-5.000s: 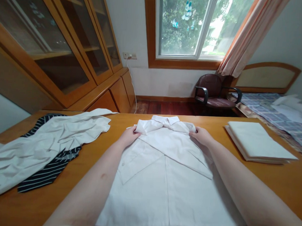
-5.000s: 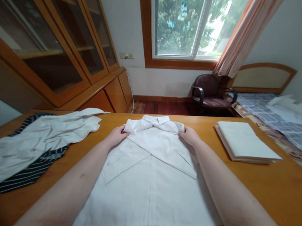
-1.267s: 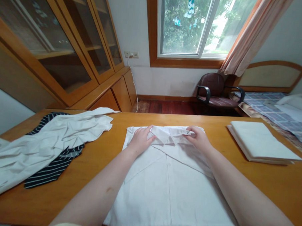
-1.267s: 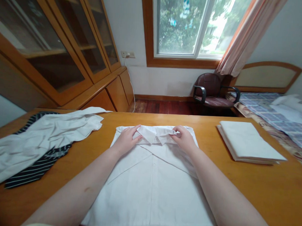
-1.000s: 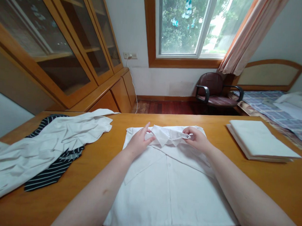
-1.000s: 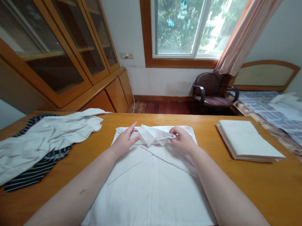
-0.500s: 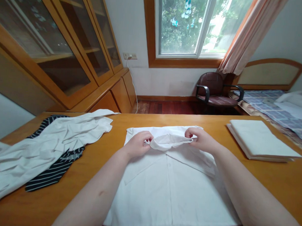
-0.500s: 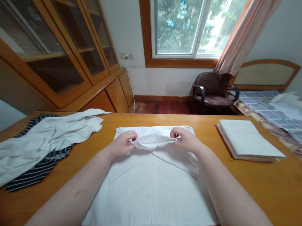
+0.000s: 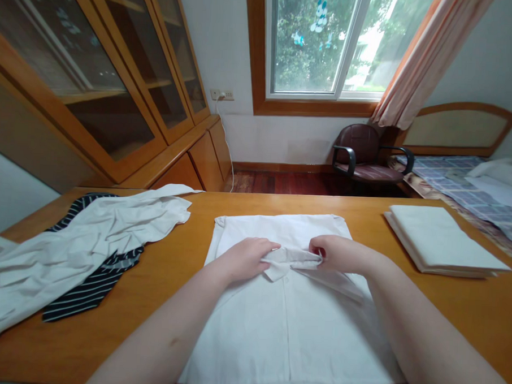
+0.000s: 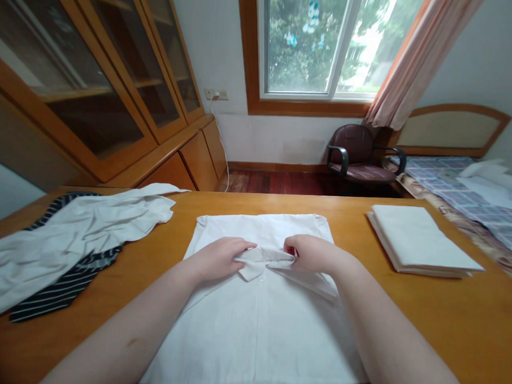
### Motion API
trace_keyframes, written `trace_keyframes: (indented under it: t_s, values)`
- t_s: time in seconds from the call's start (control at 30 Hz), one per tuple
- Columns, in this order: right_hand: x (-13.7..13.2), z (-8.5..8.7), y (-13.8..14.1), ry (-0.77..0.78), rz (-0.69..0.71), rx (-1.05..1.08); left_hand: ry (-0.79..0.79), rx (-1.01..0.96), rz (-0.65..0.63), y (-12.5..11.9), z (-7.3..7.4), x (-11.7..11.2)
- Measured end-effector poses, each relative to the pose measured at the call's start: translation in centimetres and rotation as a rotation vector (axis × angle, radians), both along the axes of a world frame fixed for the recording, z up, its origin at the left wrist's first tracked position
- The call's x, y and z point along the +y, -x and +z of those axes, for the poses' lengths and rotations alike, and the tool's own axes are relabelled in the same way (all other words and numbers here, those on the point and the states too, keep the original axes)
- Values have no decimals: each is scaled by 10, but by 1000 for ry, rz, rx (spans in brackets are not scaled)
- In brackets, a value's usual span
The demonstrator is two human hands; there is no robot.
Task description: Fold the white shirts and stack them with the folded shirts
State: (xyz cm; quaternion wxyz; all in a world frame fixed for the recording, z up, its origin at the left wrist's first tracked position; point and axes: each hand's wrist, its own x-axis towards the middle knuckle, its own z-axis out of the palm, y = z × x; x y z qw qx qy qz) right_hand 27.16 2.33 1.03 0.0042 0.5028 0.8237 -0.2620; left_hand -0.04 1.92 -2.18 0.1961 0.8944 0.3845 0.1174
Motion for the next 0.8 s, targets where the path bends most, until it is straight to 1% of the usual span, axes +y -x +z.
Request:
trace_keyframes:
  t_s: [0.07, 0.13, 0.17, 0.2, 0.23, 0.27, 0.3, 0.33, 0.37, 0.4, 0.47, 0.5, 0.53, 0.57, 0.6, 0.63, 0.67, 0.7, 0.73, 0.77, 0.8]
  values:
    - [1, 4, 1, -73, -7, 40, -73, -51, 57, 0, 4, 0]
    - [2, 9, 1, -198, -19, 98, -168, -86, 123, 2, 13, -2]
    - [2, 10, 0, -252, -18, 118, -201, -86, 128, 3, 17, -3]
    - [2, 11, -1, -279, -15, 124, -208, -76, 103, 3, 21, -5]
    - [1, 12, -2, -265, -12, 111, -183, -61, 48, 4, 24, -8]
    - [-1, 12, -2, -206, -7, 81, -124, -41, -29, 4, 27, -10]
    - [-3, 12, -3, -113, -1, 43, -37, -17, -106, 4, 27, -12]
    - [-5, 11, -3, -6, 5, 1, 67, 9, -164, 3, 27, -15]
    - [-7, 11, -2, 97, 12, -36, 178, 35, -194, 2, 25, -16]
    - [-9, 11, -2, 178, 20, -61, 284, 59, -200, 2, 23, -17]
    - [-10, 11, -2, 271, 41, -62, 467, 94, -185, 1, 18, -15]
    - [-9, 11, -2, 291, 43, -49, 525, 90, -167, 1, 15, -12]
    - [-5, 11, -3, 300, 33, -38, 551, 76, -132, 3, 14, -8]
    - [-1, 10, -5, 292, 1, -34, 539, 62, -69, 5, 12, -3]
    - [5, 8, -8, 257, -59, -44, 486, 60, 41, 9, 10, 2]
    - [12, 4, -12, 198, -145, -70, 399, 78, 194, 14, 8, 9]
    - [20, -1, -17, 105, -260, -113, 293, 125, 375, 21, 5, 17]
    - [28, -8, -22, -1, -380, -160, 183, 206, 571, 28, 2, 24]
    - [36, -16, -28, -74, -490, -223, 100, 294, 740, 36, -1, 31]
    - [43, -24, -33, -90, -560, -300, 75, 373, 860, 44, -6, 38]
    - [49, -32, -39, -66, -601, -371, 99, 419, 912, 52, -10, 44]
